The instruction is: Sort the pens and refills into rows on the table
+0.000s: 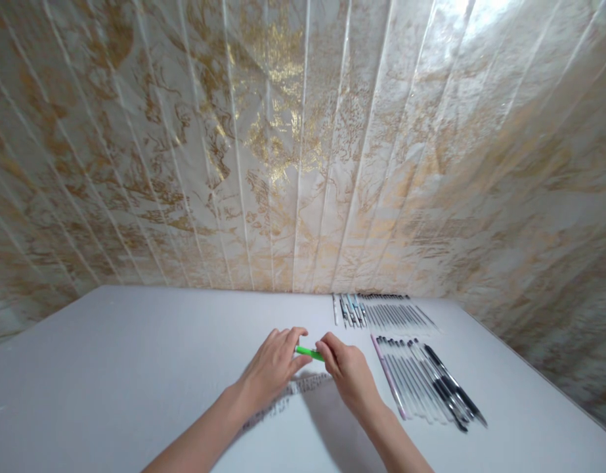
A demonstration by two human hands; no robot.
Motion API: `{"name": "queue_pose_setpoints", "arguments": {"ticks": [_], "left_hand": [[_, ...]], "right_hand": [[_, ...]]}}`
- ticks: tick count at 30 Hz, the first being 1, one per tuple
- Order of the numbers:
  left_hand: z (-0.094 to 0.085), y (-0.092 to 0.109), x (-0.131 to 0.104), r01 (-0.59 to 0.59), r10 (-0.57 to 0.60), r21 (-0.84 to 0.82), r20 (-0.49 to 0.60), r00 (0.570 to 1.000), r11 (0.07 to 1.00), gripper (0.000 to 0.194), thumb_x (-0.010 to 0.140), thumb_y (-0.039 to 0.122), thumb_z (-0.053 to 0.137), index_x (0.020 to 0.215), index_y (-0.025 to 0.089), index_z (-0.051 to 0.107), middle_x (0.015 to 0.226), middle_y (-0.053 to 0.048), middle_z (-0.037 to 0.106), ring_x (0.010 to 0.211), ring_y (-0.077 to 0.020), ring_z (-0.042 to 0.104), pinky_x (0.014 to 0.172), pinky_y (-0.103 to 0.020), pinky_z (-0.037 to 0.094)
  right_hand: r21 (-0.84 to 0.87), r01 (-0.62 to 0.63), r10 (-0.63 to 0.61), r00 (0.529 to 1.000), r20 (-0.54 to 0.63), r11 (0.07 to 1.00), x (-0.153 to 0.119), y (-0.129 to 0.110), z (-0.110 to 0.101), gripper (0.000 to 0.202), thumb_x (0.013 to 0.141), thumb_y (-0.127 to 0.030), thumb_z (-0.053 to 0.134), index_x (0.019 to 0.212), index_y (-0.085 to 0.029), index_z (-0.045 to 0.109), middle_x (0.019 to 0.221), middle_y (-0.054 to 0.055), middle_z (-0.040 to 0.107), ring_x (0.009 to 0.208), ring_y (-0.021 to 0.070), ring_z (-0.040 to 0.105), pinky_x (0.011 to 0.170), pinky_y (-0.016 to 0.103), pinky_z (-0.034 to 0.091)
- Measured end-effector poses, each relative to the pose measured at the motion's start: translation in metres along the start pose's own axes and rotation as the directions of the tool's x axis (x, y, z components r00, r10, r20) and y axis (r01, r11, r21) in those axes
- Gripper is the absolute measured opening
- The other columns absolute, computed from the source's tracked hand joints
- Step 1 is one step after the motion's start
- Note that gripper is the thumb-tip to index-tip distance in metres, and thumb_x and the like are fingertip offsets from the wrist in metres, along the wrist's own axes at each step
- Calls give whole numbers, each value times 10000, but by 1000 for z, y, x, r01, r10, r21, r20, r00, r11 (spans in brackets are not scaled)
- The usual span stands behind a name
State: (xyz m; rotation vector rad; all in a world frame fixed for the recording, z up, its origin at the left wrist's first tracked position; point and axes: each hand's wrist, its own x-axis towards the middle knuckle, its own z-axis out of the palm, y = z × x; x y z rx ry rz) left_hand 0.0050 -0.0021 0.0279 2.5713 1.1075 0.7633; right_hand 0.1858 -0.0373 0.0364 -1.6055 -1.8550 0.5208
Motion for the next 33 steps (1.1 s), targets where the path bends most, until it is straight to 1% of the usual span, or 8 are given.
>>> {"name": "queue_pose_setpoints", "arguments": {"ticks": [4, 6, 12, 17, 21, 26, 29, 33], "left_hand": [[1, 2, -1, 132, -130, -34, 44, 990, 991, 178, 909, 209, 517, 1081, 216, 471, 981, -33, 641, 924, -219, 576, 794, -346, 443], [3, 0, 0, 179, -175, -77, 56, 983, 981, 256, 879, 186, 545, 1103, 221, 427, 978, -34, 637, 936, -225, 589, 801, -354, 461], [12, -7, -1, 93, -95, -122, -12, 995, 988, 454, 850, 118, 537, 1214, 239, 293, 897, 4, 625, 929, -218, 603, 883, -403, 458], [16, -12, -2, 100, -104, -104, -35, 994, 990, 400, 882, 126, 464, 1229, 232, 294, 858, 6, 615, 899, -213, 603, 832, -385, 485], [21, -14, -4, 83, -87, -49, -71, 994, 995, 410, 874, 87, 442, 1231, 231, 302, 918, -19, 632, 918, -214, 597, 810, -380, 500], [25, -10, -4, 55, -55, -2, -129, 990, 998, 356, 881, 97, 447, 1196, 226, 341, 927, -30, 639, 874, -215, 617, 791, -395, 502], [21, -2, -3, 95, -104, -74, -133, 986, 993, 345, 878, 99, 446, 1179, 224, 333, 949, -44, 638, 913, -216, 615, 781, -374, 511], [19, 8, -2, 122, -132, -90, -121, 984, 988, 370, 857, 74, 451, 1170, 226, 326, 918, -35, 638, 881, -213, 615, 748, -350, 510]], "right_hand": [[108, 82, -82, 997, -6, 991, 0, 1, -6, 225, 927, -392, 452, 1029, -229, 569, 674, -19, 602, 569, 145, 527, 553, 217, 348], [78, 131, -131, 991, -4, 988, 1, -1, -7, 176, 903, -358, 502, 1001, -232, 578, 740, -5, 631, 615, 146, 544, 578, 216, 360], [-181, -10, 16, 999, 31, 984, 1, -2, -4, 358, 967, -399, 373, 768, -213, 604, 597, 14, 619, 547, 162, 552, 538, 243, 282], [-61, 100, -98, 995, 33, 993, -1, -5, -6, 195, 920, -377, 487, 997, -232, 593, 751, 7, 668, 607, 149, 578, 570, 217, 329], [-91, 6, -4, 1000, 18, 996, 0, -5, -5, 315, 947, -396, 419, 771, -216, 610, 563, -5, 577, 523, 148, 527, 536, 235, 278], [247, -92, 89, 996, 26, 965, 2, -4, -1, 441, 927, -500, 411, 641, -194, 549, 481, -30, 469, 464, 116, 440, 503, 230, 292], [548, -82, 84, 996, 21, 832, 0, -9, 2, 359, 854, -549, 528, 808, -195, 558, 556, -52, 486, 459, 99, 422, 458, 213, 325], [645, -47, 62, 998, -1, 763, -3, -18, 4, 319, 786, -489, 654, 857, -191, 565, 575, -56, 526, 462, 88, 436, 444, 204, 363]]}}
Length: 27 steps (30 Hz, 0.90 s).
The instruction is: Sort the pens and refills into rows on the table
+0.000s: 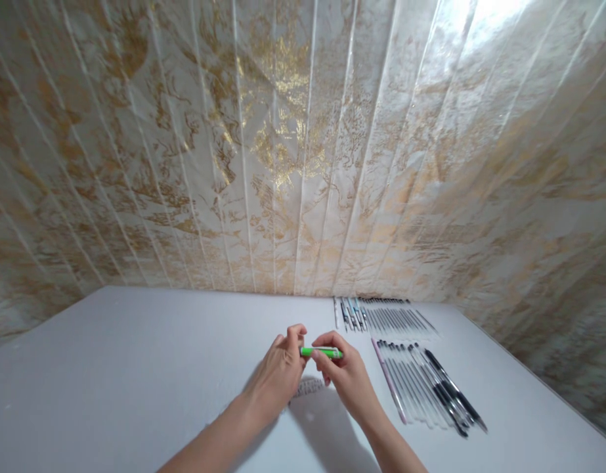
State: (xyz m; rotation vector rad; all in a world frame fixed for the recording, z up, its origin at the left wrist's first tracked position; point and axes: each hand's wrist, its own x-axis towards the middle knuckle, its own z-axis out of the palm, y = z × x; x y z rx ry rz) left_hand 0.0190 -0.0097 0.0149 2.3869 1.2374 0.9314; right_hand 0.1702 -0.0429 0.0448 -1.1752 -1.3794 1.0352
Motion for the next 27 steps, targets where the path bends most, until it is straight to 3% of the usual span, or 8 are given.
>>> {"name": "queue_pose_setpoints", "arguments": {"ticks": [6, 11, 13, 16, 19, 22, 25, 27], "left_hand": [[1, 11, -2, -58, 70, 176, -59, 996, 983, 324, 870, 57, 450, 1145, 212, 378, 926, -58, 633, 828, -238, 583, 702, -361, 473], [-32, 11, 1, -148, 150, 109, -9, 989, 983, 570, 791, 75, 641, 1254, 227, 345, 1198, -87, 597, 1078, -259, 566, 945, -464, 371], [-48, 7, -1, -98, 98, 51, 5, 995, 994, 497, 812, 119, 652, 1222, 248, 402, 1213, -61, 607, 1128, -251, 552, 979, -460, 332], [-61, 4, -6, -23, 24, -33, 19, 1000, 999, 263, 847, 202, 648, 1073, 256, 525, 1055, 4, 669, 1028, -218, 588, 961, -426, 329], [-58, 7, -13, -18, 18, -74, 7, 1000, 997, 71, 866, 268, 638, 877, 232, 578, 894, 34, 676, 901, -188, 601, 952, -415, 316], [-49, 15, -19, -12, 13, -118, 12, 1000, 993, 120, 901, 277, 579, 795, 220, 583, 822, 39, 666, 846, -173, 592, 937, -401, 320], [-43, 19, -25, 2, 13, -176, 87, 996, 984, 157, 914, 280, 547, 774, 216, 578, 833, 31, 658, 858, -176, 581, 908, -373, 346], [-42, 15, -31, 25, 4, -199, 145, 989, 980, 108, 898, 301, 569, 826, 222, 583, 890, 17, 653, 890, -189, 571, 874, -355, 370]], "right_hand": [[213, -160, 160, 987, 19, 964, 1, -5, -2, 367, 729, -515, 687, 777, -183, 537, 428, -88, 458, 354, 71, 358, 332, 190, 307], [335, -169, 191, 981, -31, 927, 1, -14, -13, 383, 699, -496, 732, 780, -170, 549, 429, -81, 477, 343, 57, 354, 335, 180, 292], [341, -162, 194, 979, -62, 926, 1, -17, -16, 388, 684, -493, 746, 767, -172, 543, 421, -82, 471, 338, 56, 341, 332, 182, 283], [328, -162, 193, 979, -65, 931, -1, -16, -15, 382, 693, -494, 738, 753, -178, 533, 413, -84, 461, 332, 58, 336, 331, 183, 268], [316, -151, 180, 981, -66, 937, -6, -12, -6, 379, 719, -508, 710, 732, -191, 502, 402, -96, 429, 329, 57, 329, 337, 180, 243], [287, -171, 186, 982, -27, 943, -14, -7, 9, 384, 756, -527, 664, 710, -197, 474, 420, -95, 431, 348, 53, 339, 362, 176, 264], [218, -203, 198, 979, 45, 955, -22, -1, 22, 372, 746, -522, 657, 707, -197, 482, 444, -76, 476, 357, 64, 366, 365, 184, 285], [181, -196, 194, 981, 31, 964, -25, 1, 24, 326, 754, -492, 631, 717, -185, 526, 469, -57, 504, 378, 77, 400, 375, 194, 308]]}}
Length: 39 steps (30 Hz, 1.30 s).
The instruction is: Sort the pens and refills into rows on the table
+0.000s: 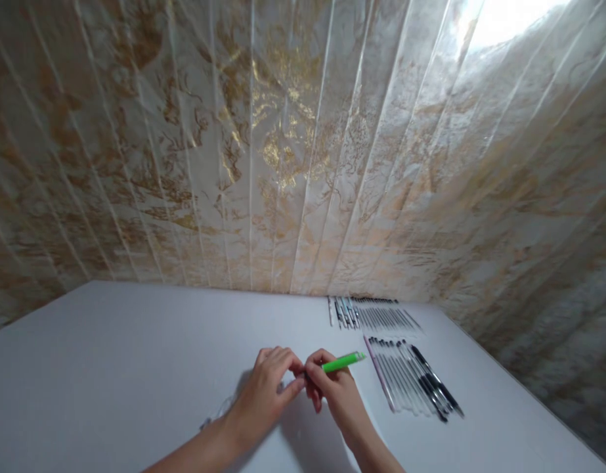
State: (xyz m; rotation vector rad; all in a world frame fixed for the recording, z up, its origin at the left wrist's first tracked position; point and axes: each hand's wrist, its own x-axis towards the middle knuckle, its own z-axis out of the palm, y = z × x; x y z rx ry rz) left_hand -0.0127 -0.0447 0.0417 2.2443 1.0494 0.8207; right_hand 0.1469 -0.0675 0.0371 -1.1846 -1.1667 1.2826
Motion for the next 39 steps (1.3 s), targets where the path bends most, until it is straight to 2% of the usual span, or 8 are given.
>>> {"name": "queue_pose_setpoints", "arguments": {"ticks": [4, 9, 11, 13, 15, 22, 39], "left_hand": [[-3, -22, -8, 43, -45, 38, 46, 998, 998, 75, 905, 273, 531, 954, 245, 580, 1012, -10, 629, 950, -214, 551, 842, -362, 381], [1, -40, -10, 78, -84, 103, 54, 995, 992, 126, 886, 150, 498, 917, 241, 580, 1010, -9, 614, 978, -219, 533, 838, -369, 372], [4, -41, -10, 81, -88, 122, 55, 995, 989, 143, 869, 122, 510, 906, 241, 582, 1016, -6, 610, 977, -216, 527, 837, -366, 371], [6, -42, -11, 84, -92, 135, 53, 994, 987, 147, 858, 114, 522, 897, 243, 582, 1019, -6, 607, 978, -216, 523, 836, -363, 370], [6, -43, -11, 82, -90, 143, 53, 994, 986, 142, 856, 116, 526, 887, 244, 582, 1021, -8, 603, 982, -215, 519, 836, -362, 369], [5, -44, -12, 69, -76, 127, 50, 996, 989, 166, 866, 92, 505, 879, 240, 580, 1021, -2, 583, 992, -207, 509, 838, -360, 364], [3, -40, -13, 76, -82, 115, 47, 996, 990, 177, 845, 73, 510, 868, 237, 572, 1007, -2, 583, 993, -204, 508, 842, -360, 370]], "right_hand": [[-78, -6, 1, 998, -58, 997, -3, -4, -6, 250, 790, -382, 546, 806, -153, 644, 591, -9, 570, 507, 110, 489, 449, 211, 381], [-264, 55, -43, 998, 52, 963, -3, 0, -3, 125, 769, -247, 560, 802, -168, 651, 656, -16, 575, 552, 108, 473, 501, 220, 359], [-261, 53, -46, 998, 32, 964, -1, 9, 1, 80, 749, -217, 565, 801, -179, 612, 627, -40, 546, 537, 102, 442, 505, 221, 335], [-253, 30, -40, 999, -36, 967, 1, 17, 6, 34, 734, -215, 575, 743, -185, 562, 588, -57, 503, 529, 100, 414, 513, 225, 320], [-266, 22, -46, 995, -86, 964, 1, 23, 9, 98, 735, -241, 581, 678, -189, 521, 565, -57, 477, 532, 102, 398, 520, 232, 309], [-394, 83, -123, 989, -78, 915, -8, 28, 9, 186, 778, -258, 548, 633, -204, 445, 533, -59, 410, 522, 104, 354, 504, 242, 262], [-528, 81, -119, 992, -40, 845, -10, 32, 9, 198, 783, -258, 537, 622, -200, 438, 525, -58, 406, 516, 101, 343, 502, 242, 258]]}}
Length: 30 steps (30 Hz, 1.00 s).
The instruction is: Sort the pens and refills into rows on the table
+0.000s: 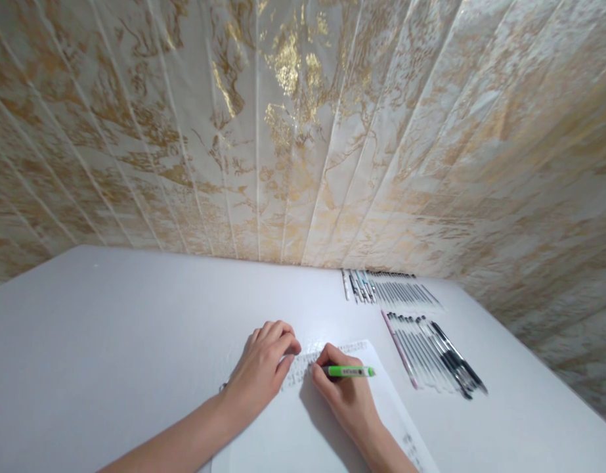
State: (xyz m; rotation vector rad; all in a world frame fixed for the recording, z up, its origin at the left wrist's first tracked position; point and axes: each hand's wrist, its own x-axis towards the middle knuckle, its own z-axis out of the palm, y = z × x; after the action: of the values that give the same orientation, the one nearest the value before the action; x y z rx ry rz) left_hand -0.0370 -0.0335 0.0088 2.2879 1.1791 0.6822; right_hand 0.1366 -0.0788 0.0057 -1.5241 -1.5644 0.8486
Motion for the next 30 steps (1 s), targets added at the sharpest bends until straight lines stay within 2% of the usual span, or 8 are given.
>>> {"name": "queue_pose_setpoints", "arguments": {"ticks": [5, 12, 16, 22, 30], "left_hand": [[-1, 2, 0, -2, 2, -2, -2, 1000, 1000, 169, 848, 82, 506, 868, 234, 576, 1007, -7, 584, 986, -205, 509, 839, -363, 374], [-1, 2, 0, -8, 8, 0, -15, 1000, 1000, 167, 842, 80, 516, 856, 233, 581, 996, -4, 586, 973, -203, 513, 828, -355, 376], [-2, 2, 0, -3, 3, 2, -15, 1000, 1000, 176, 839, 71, 516, 859, 235, 579, 1002, -2, 586, 985, -204, 511, 836, -357, 373], [-2, 3, -1, -1, 1, -3, -8, 1000, 1000, 171, 846, 76, 514, 862, 234, 576, 1004, -2, 584, 988, -204, 511, 839, -359, 372], [-2, 2, 0, -6, 6, -7, -10, 1000, 1000, 138, 831, 100, 539, 855, 232, 570, 1003, -4, 582, 984, -207, 507, 839, -367, 369]], "right_hand": [[-5, -2, 2, 1000, -17, 1000, 0, -1, 0, 196, 788, -256, 538, 623, -200, 446, 525, -52, 420, 515, 104, 351, 502, 243, 264], [75, -15, 14, 1000, 8, 997, 1, -2, -1, 194, 786, -275, 560, 630, -200, 472, 534, -43, 439, 518, 110, 372, 496, 244, 274], [47, -11, 11, 1000, 4, 999, 1, 0, -1, 198, 791, -281, 554, 632, -199, 469, 549, -39, 452, 534, 115, 386, 509, 243, 287], [1, -9, 9, 1000, -20, 1000, 1, 0, 0, 190, 771, -271, 552, 626, -207, 447, 514, -56, 417, 505, 108, 353, 497, 241, 264], [51, -29, 30, 999, -18, 998, 1, -1, -2, 203, 754, -245, 553, 602, -209, 423, 520, -54, 395, 520, 108, 346, 490, 239, 253]]}}
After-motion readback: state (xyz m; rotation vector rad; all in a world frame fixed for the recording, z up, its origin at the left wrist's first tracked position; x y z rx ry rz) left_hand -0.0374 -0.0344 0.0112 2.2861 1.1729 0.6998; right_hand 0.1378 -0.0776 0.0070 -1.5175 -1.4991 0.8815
